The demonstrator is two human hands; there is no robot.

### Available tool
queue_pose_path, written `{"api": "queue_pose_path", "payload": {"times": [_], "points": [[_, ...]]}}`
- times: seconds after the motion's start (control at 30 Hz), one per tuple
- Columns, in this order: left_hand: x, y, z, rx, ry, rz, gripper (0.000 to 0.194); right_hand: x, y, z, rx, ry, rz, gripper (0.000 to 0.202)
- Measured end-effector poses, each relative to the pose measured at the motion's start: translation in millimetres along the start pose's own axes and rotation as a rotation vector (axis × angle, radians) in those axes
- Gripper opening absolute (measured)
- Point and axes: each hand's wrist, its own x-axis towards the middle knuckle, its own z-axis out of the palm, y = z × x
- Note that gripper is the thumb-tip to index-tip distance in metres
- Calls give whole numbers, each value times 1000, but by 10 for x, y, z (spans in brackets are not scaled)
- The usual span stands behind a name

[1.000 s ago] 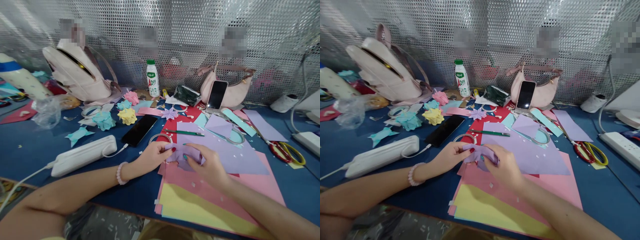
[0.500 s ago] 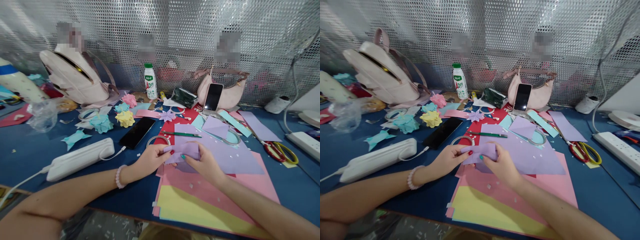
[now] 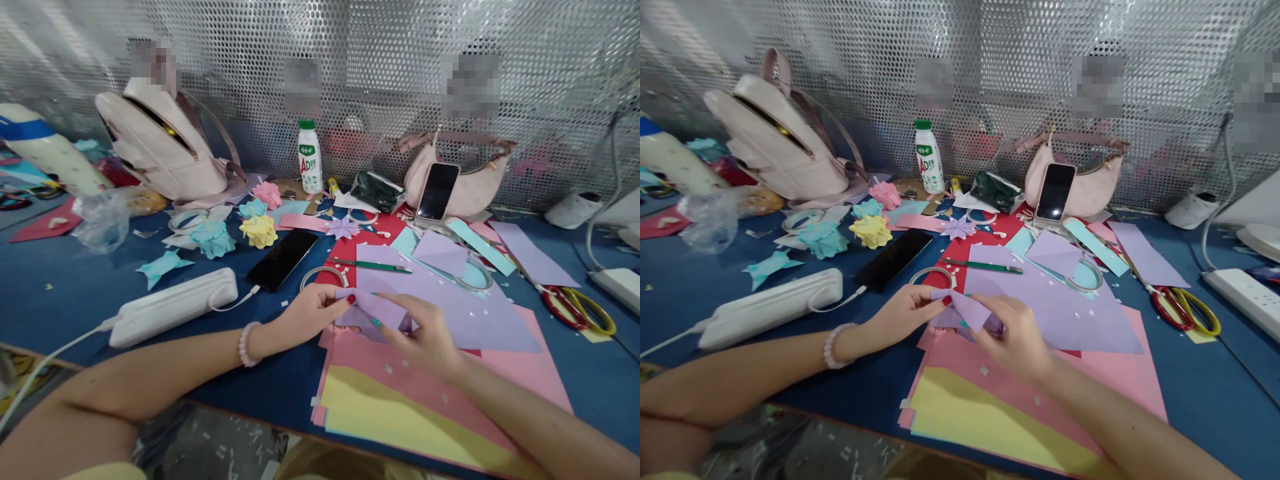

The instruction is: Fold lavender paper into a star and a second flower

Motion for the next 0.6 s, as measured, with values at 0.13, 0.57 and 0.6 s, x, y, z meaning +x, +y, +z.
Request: {"api": "queue_pose_path", "payload": {"times": [0.13, 0.57, 0.6], "points": [[-23, 4, 0, 71, 38, 19, 32, 2, -91, -4, 56, -16, 196, 32], [-47, 79, 4, 96, -19, 72, 39, -35, -2, 111, -225, 102, -78, 26], [-46, 83, 6, 81, -31, 64, 38, -37, 1, 110, -233, 99, -90, 26]]}}
